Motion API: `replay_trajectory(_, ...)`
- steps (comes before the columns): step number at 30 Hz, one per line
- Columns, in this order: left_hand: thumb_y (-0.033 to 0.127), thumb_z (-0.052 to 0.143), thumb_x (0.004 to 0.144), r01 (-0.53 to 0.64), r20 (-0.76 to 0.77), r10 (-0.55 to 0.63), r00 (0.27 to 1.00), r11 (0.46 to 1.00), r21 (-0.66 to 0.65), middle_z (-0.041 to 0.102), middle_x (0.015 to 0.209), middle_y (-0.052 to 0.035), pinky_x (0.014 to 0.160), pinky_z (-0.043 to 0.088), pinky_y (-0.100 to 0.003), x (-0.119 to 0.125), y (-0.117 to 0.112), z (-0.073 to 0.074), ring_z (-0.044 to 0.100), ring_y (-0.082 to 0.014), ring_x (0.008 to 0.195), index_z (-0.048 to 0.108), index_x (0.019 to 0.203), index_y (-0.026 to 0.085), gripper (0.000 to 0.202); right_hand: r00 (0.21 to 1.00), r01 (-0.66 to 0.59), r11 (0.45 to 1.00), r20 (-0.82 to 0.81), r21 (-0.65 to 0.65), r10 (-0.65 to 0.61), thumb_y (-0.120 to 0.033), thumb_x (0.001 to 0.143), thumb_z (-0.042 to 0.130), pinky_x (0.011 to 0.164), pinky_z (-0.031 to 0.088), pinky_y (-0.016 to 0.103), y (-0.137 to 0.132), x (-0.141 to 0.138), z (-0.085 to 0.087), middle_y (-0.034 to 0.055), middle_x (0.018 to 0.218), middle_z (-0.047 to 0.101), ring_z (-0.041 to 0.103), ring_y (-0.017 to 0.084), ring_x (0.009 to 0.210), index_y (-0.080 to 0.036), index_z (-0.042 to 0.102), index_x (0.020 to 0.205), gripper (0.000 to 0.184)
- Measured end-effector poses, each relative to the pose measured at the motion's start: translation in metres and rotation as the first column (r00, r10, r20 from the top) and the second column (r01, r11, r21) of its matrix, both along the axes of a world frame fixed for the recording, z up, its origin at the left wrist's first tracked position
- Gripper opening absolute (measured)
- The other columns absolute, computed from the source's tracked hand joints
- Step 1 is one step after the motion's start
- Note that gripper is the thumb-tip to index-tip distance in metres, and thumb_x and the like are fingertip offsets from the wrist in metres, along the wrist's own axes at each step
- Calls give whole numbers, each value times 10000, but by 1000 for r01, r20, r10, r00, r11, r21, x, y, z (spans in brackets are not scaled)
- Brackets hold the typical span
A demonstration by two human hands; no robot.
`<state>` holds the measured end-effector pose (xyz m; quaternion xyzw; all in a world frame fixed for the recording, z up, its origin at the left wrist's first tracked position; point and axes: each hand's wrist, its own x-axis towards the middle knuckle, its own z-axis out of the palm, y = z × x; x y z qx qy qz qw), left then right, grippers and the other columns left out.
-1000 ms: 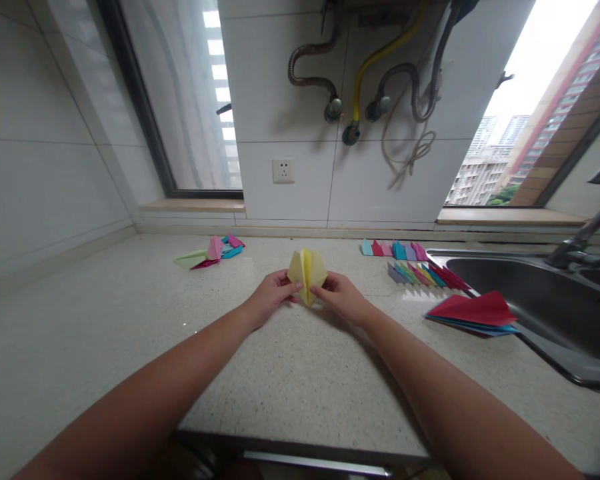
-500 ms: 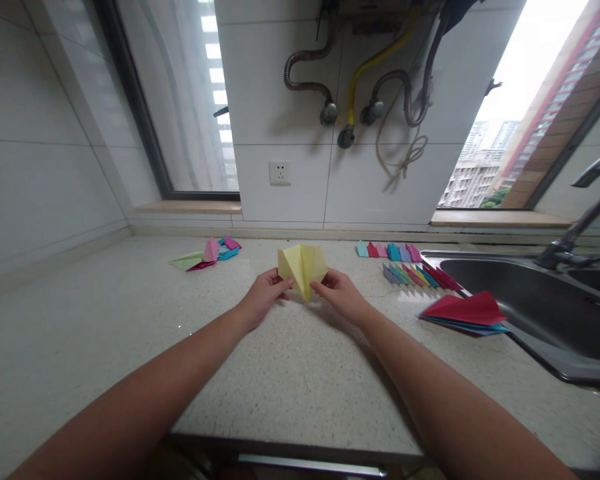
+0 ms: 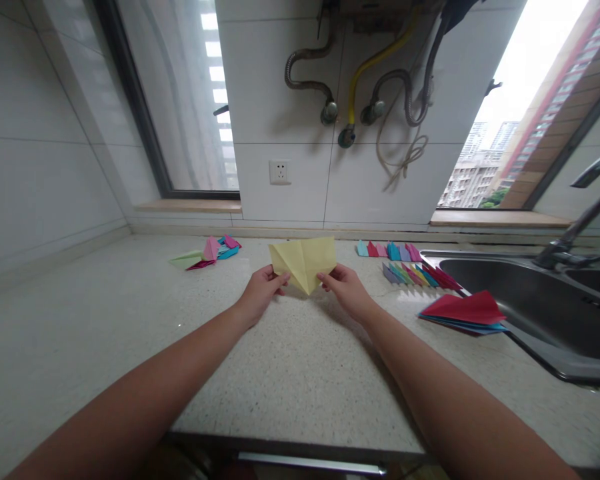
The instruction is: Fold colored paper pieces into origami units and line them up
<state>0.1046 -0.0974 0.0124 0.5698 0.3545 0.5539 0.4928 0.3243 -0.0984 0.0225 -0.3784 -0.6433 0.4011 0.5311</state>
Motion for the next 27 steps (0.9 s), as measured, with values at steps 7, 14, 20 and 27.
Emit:
replay_trajectory(7,403,778,705,-16,6,16,1000,1000,-3,678,878,-64,579,436,-230,-1,1,1,555,-119,686,722,996,160,383,999,19,999,26,-26,-18,-423,748,684,600,433,280,4,1,-3,51,810,680,519,129,646,-157,684,910,312)
replay_trajectory(14,408,758,734,25,1,-25,1000,1000,-17,650,842,-52,568,447,-221,-3,0,0,565,-124,707,703,1007,154,377,1000,-8,999,10,-40,9,-401,762,680,597,427,276,0,1,-1,43,804,662,516,123,640,-155,676,898,282)
replay_trajectory(20,425,759,727,52,-4,-52,999,998,-38,627,863,-51,563,484,-217,0,-4,1,594,-137,749,666,964,162,366,999,-30,999,15,-44,31,-450,765,682,607,438,275,-1,-2,0,16,732,619,534,129,651,-169,634,813,288)
replay_trajectory(27,455,773,709,-38,-103,30,994,996,-78,595,867,-34,484,480,-213,7,-2,-7,602,-145,720,538,948,196,424,986,68,993,147,94,-82,-437,815,646,609,413,287,-3,-2,-3,11,716,606,522,141,650,-183,627,799,256)
